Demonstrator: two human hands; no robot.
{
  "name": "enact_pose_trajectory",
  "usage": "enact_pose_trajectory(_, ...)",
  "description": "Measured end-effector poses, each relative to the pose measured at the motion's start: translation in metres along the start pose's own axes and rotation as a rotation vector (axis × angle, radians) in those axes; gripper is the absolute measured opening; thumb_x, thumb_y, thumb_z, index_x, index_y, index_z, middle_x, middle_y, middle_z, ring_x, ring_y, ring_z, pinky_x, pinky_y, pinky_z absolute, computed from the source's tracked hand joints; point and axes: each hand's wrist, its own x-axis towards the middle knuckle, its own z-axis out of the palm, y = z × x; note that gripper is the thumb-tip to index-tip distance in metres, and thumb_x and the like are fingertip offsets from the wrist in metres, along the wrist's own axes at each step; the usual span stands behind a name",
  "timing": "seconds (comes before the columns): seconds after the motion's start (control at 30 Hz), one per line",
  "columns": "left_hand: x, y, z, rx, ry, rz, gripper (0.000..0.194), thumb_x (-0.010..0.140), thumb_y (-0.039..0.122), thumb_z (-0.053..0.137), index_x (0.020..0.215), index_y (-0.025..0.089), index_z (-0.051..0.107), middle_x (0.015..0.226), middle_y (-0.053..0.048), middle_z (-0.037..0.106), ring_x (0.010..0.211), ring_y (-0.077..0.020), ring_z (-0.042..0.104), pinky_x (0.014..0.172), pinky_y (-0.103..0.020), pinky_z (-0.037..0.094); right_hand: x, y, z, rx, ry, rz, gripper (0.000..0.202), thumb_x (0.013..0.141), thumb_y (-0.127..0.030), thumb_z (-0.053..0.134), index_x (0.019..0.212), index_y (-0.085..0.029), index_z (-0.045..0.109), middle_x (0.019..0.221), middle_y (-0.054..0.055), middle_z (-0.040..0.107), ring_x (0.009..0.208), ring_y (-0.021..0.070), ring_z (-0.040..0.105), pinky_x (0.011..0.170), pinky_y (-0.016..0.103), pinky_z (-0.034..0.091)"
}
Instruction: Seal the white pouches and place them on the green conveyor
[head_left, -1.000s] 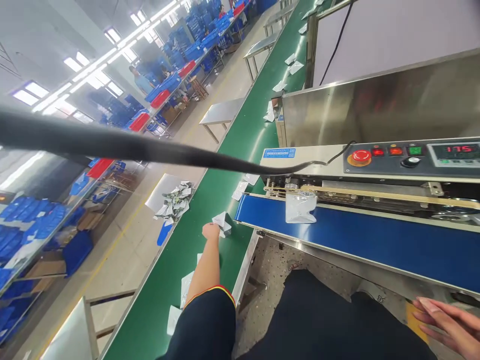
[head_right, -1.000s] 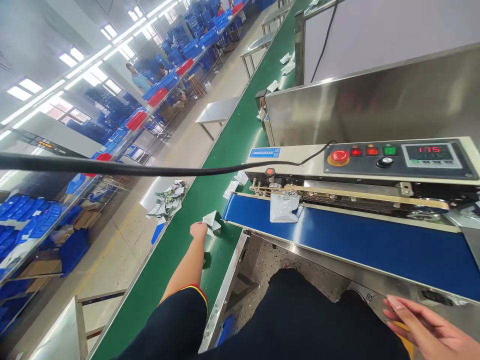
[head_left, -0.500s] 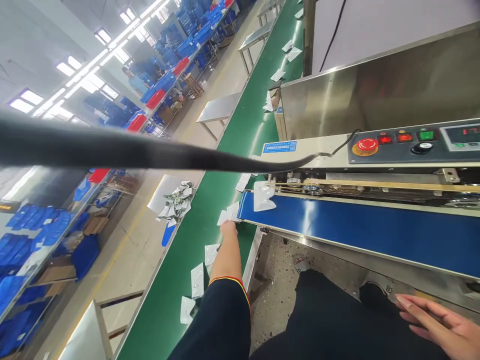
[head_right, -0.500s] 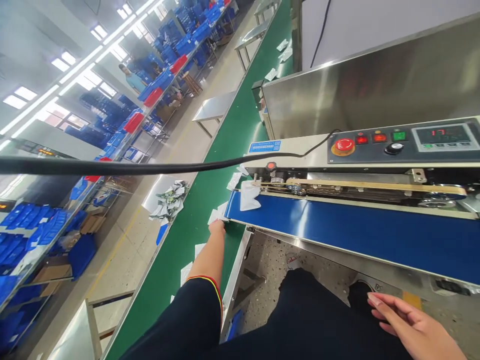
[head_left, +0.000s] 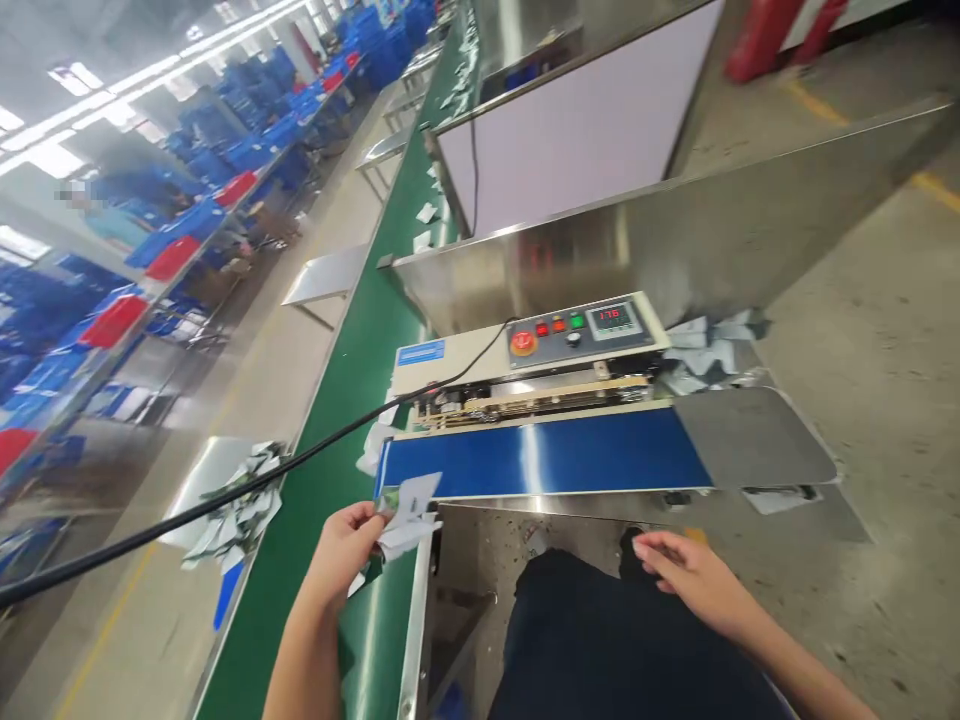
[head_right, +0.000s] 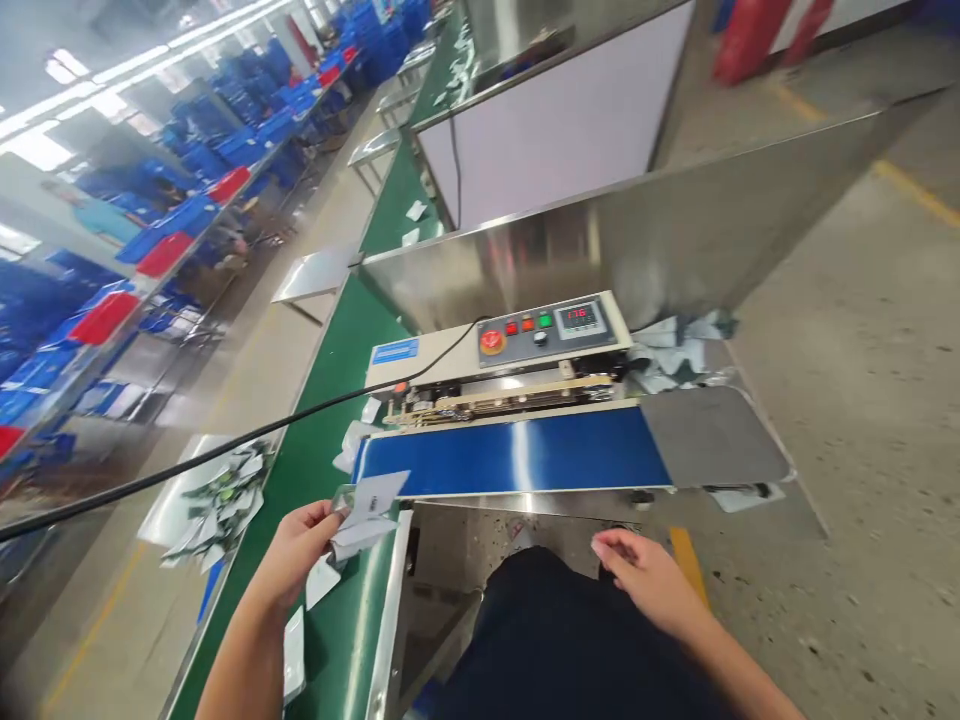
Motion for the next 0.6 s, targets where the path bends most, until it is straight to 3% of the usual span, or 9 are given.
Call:
enact_pose_trajectory(0.03,-0.002,0.026,0.029,-0.012,-0.111,0.045,0.041,0.072,0.054,0.084,0.063,0.021,0.061,0.06,0.002,0.055,0.057,-0.0141,0.048,0.056,-0.025,0.038,0.001,-0.011,-0.008,0.026,0.013,-0.039,0.068,0.065,-0.081,0.077,0.099,-0.023,0.084,0.095,0.013,0.081,0.099,0.0374,0.079,0.082,0.044,0.069)
enact_pose_trajectory(0.1,-0.005,0.082,0.105,-0.035,-0.311,0.168,0.033,0.073,0.046,0.082,0.064,0.02,0.065,0.063,0.001,0.058,0.061,-0.0136,0.049,0.059,-0.024,0.039,0.005,-0.033,-0.031,0.121,0.061,-0.107,0.072,0.071,-0.08,0.081,0.112,-0.021,0.083,0.103,0.015,0.081,0.102,0.0351,0.079,0.082,0.041,0.069)
enact_pose_trajectory(0.23,-0.004,0.18,0.283,-0.135,-0.538,0.285,0.029,0.076,0.043,0.078,0.065,0.02,0.065,0.065,-0.001,0.063,0.061,-0.0145,0.056,0.062,-0.025,0.045,0.023,-0.075,-0.104,0.377,0.186,-0.173,0.083,0.087,-0.077,0.078,0.153,-0.028,0.067,0.136,0.015,0.076,0.103,0.0312,0.08,0.071,0.036,0.069)
enact_pose_trajectory(0.3,0.003,0.218,0.363,-0.16,-0.545,0.313,0.03,0.082,0.044,0.078,0.068,0.02,0.068,0.066,-0.001,0.066,0.062,-0.0153,0.06,0.064,-0.026,0.047,0.046,-0.094,-0.146,0.456,0.238,-0.215,0.08,0.094,-0.075,0.074,0.16,-0.034,0.06,0.147,0.013,0.071,0.102,0.03,0.08,0.068,0.036,0.07)
enact_pose_trajectory(0.37,0.013,0.249,0.428,-0.106,-0.428,0.376,0.025,0.088,0.04,0.077,0.075,0.019,0.075,0.065,-0.001,0.066,0.063,-0.017,0.063,0.068,-0.029,0.049,0.081,-0.114,-0.186,0.479,0.29,-0.276,0.075,0.096,-0.07,0.074,0.16,-0.033,0.061,0.15,0.012,0.069,0.103,0.029,0.08,0.068,0.035,0.07)
enact_pose_trajectory(0.47,0.029,0.28,0.491,-0.027,-0.207,0.42,0.017,0.096,0.031,0.073,0.097,0.018,0.084,0.083,-0.007,0.079,0.079,-0.0237,0.073,0.083,-0.035,0.056,0.144,-0.143,-0.225,0.388,0.349,-0.318,0.065,0.098,-0.058,0.072,0.154,-0.025,0.066,0.139,0.012,0.074,0.102,0.0259,0.078,0.07,0.03,0.067)
enact_pose_trajectory(0.53,0.037,0.288,0.516,-0.004,-0.143,0.399,0.024,0.1,0.029,0.07,0.115,0.017,0.084,0.109,-0.014,0.085,0.102,-0.0291,0.078,0.098,-0.039,0.057,0.184,-0.159,-0.235,0.265,0.343,-0.284,0.055,0.101,-0.049,0.066,0.147,-0.021,0.071,0.123,0.011,0.079,0.097,0.0233,0.077,0.07,0.027,0.064)
enact_pose_trajectory(0.6,0.039,0.289,0.531,0.015,-0.17,0.325,0.038,0.101,0.031,0.07,0.135,0.016,0.079,0.133,-0.02,0.081,0.125,-0.0339,0.076,0.111,-0.043,0.055,0.213,-0.169,-0.236,0.145,0.315,-0.224,0.045,0.098,-0.04,0.065,0.134,-0.017,0.079,0.102,0.01,0.081,0.088,0.0231,0.076,0.069,0.027,0.062)
